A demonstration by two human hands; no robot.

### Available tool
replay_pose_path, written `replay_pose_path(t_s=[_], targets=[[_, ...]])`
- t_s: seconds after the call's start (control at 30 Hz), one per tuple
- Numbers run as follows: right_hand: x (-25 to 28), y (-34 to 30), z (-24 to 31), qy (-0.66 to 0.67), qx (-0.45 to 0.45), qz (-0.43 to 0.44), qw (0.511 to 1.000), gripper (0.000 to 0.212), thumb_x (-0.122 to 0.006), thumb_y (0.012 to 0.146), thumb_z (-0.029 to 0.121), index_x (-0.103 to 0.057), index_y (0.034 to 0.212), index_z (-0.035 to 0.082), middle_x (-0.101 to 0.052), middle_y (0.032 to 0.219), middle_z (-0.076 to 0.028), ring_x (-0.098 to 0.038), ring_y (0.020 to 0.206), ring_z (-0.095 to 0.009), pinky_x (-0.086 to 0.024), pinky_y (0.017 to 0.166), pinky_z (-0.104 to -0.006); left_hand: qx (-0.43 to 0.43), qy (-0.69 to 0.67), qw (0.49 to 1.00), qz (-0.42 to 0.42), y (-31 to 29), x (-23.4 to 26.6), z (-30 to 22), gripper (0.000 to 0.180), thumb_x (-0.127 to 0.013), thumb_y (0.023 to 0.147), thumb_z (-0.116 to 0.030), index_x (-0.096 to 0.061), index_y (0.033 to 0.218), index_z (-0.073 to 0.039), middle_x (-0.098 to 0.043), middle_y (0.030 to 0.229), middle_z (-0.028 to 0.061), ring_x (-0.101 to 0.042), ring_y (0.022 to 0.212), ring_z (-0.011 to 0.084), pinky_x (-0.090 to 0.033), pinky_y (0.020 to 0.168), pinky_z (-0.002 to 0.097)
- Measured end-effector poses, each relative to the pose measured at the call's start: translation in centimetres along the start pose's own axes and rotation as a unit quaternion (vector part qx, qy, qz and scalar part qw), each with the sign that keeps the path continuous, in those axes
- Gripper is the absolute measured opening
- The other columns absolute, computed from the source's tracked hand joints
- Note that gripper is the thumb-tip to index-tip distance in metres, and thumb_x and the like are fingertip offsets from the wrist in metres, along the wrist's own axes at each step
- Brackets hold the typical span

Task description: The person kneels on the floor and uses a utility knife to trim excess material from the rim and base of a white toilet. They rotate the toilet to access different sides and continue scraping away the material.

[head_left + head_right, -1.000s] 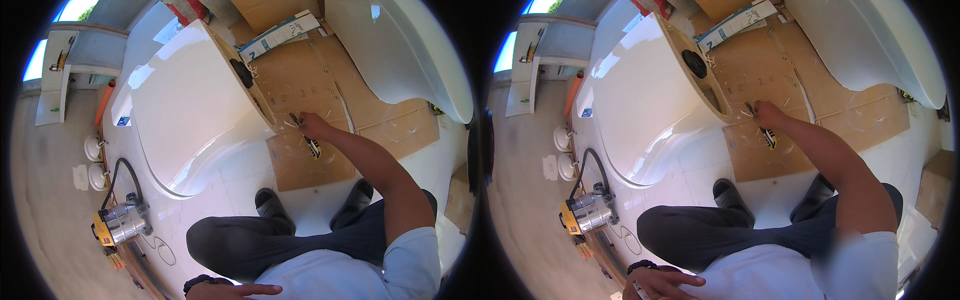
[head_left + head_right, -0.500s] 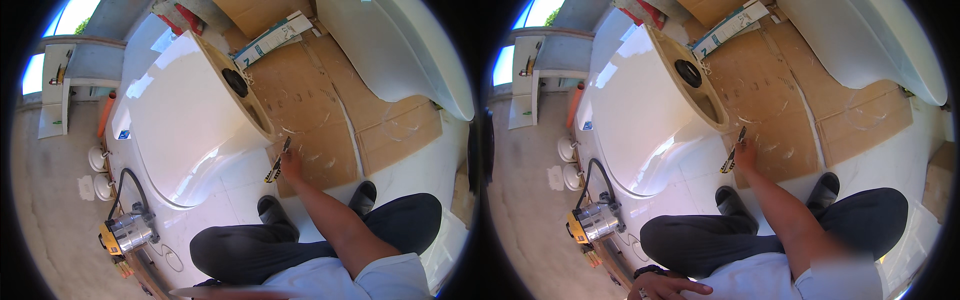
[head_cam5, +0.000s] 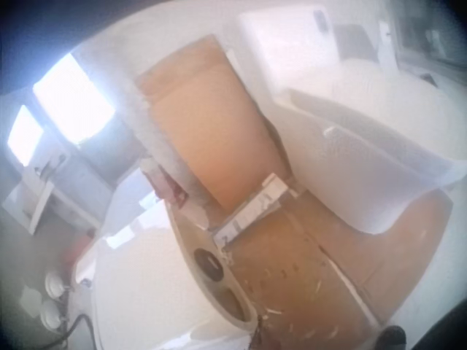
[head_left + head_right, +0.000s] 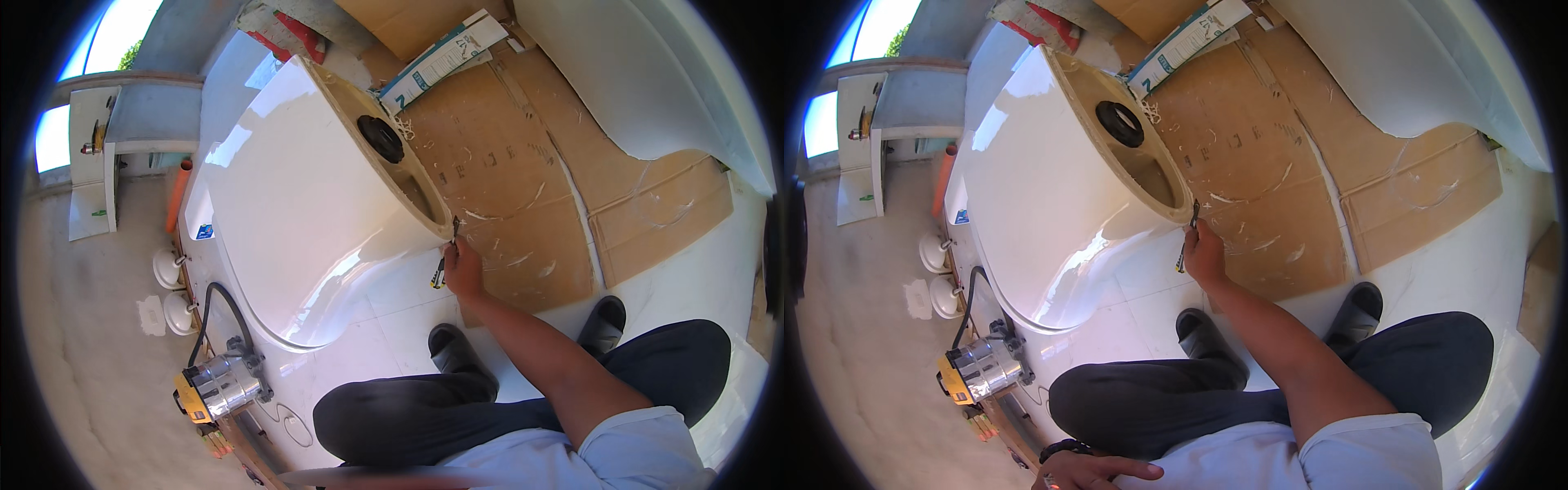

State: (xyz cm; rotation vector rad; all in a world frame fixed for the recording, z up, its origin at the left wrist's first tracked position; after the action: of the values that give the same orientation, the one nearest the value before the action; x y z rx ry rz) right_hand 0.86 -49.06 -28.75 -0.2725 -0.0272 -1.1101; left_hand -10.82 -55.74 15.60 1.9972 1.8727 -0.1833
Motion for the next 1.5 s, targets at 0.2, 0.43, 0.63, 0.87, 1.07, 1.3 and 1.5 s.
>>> replay_pose_path(t_s=[0.2,0.43,0.63,0.87,1.07,1.3,1.5], targets=[[-0.8,3.6,-2.0,0.005,-0.024,0.049,0.999,0.013,-0.058,0.098,0.010,-0.064,0.106,0.001,-0.066,0.081,-0.026,-0.066,0.077,-0.046,-0.050,0.066,-0.0520,0.001,0.045,0.999,-0.017,0.2,0.0,0.8,0.068,-0.053,0.104,-0.049,-0.042,0.157,-0.008,-0.045,0.155,0.0275,-0.056,0.131,0.0490,-0.031,0.108,0.0788],[1.0,0.8,-0.4,0.037,-0.044,0.045,0.997,0.012,-0.060,0.097,0.010,-0.064,0.105,0.002,-0.066,0.082,-0.026,-0.066,0.080,-0.046,-0.049,0.068,-0.0513,0.095,-0.007,0.985,-0.145,-0.3,2.0,1.3,0.078,-0.063,0.097,-0.057,-0.043,0.156,-0.011,-0.050,0.152,0.0219,-0.042,0.143,0.0474,-0.019,0.116,0.0764],[-2.5,4.3,-2.6,-0.085,-0.017,0.116,0.989,0.013,-0.063,0.092,0.012,-0.067,0.099,0.003,-0.069,0.087,-0.023,-0.068,0.083,-0.045,-0.053,0.075,-0.0541,0.044,0.348,0.873,-0.339,-5.7,12.3,-6.0,0.115,-0.054,0.089,-0.078,-0.008,0.164,-0.003,-0.012,0.171,0.0207,-0.039,0.148,0.0361,-0.038,0.116,0.0556],[-0.4,2.4,-4.3,-0.066,-0.128,0.067,0.987,0.019,-0.062,0.092,0.017,-0.065,0.098,-0.001,-0.069,0.087,-0.026,-0.068,0.083,-0.046,-0.055,0.076,-0.0539,0.150,0.359,0.514,-0.765,-26.4,28.9,-11.5,0.109,-0.043,0.093,-0.082,-0.013,0.166,-0.007,-0.017,0.172,0.0145,-0.033,0.152,0.0350,-0.029,0.120,0.0514],[2.4,0.1,-0.8,-0.014,-0.022,0.058,0.998,0.018,-0.061,0.096,0.018,-0.061,0.110,0.006,-0.067,0.087,-0.018,-0.067,0.081,-0.041,-0.054,0.070,-0.0513,0.207,0.512,0.532,-0.642,-17.9,38.9,-9.2,0.101,-0.048,0.096,-0.075,-0.016,0.165,-0.009,-0.020,0.171,0.0149,-0.027,0.155,0.0361,-0.025,0.123,0.0520],[3.1,1.4,1.9,-0.122,0.111,0.010,0.986,0.018,-0.064,0.094,0.017,-0.063,0.110,0.010,-0.065,0.091,-0.010,-0.067,0.086,-0.031,-0.055,0.068,-0.0457,0.155,0.575,0.586,-0.549,1.5,48.4,-5.3,0.093,-0.052,0.099,-0.068,-0.031,0.156,0.002,-0.045,0.156,0.0239,-0.043,0.144,0.0350,-0.032,0.119,0.0416],[1.2,6.3,0.5,-0.175,0.051,0.097,0.979,0.025,-0.067,0.091,0.013,-0.066,0.116,0.010,-0.066,0.090,-0.010,-0.068,0.080,-0.030,-0.056,0.066,-0.0444,0.170,0.599,0.523,-0.582,4.9,49.7,-2.0,0.092,-0.052,0.098,-0.066,-0.042,0.146,0.012,-0.048,0.149,0.0283,-0.050,0.137,0.0374,-0.039,0.114,0.0456]])
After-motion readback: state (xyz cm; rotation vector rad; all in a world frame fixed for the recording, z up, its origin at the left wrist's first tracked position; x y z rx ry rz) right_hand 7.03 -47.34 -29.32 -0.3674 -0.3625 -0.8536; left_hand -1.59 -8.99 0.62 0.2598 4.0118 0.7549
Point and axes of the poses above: each hand's wrist, its own y-axis towards the middle knuckle, its own x-axis out of the back of the hand, z = x × y, the point moved 10 cm from there along y, towards the middle knuckle
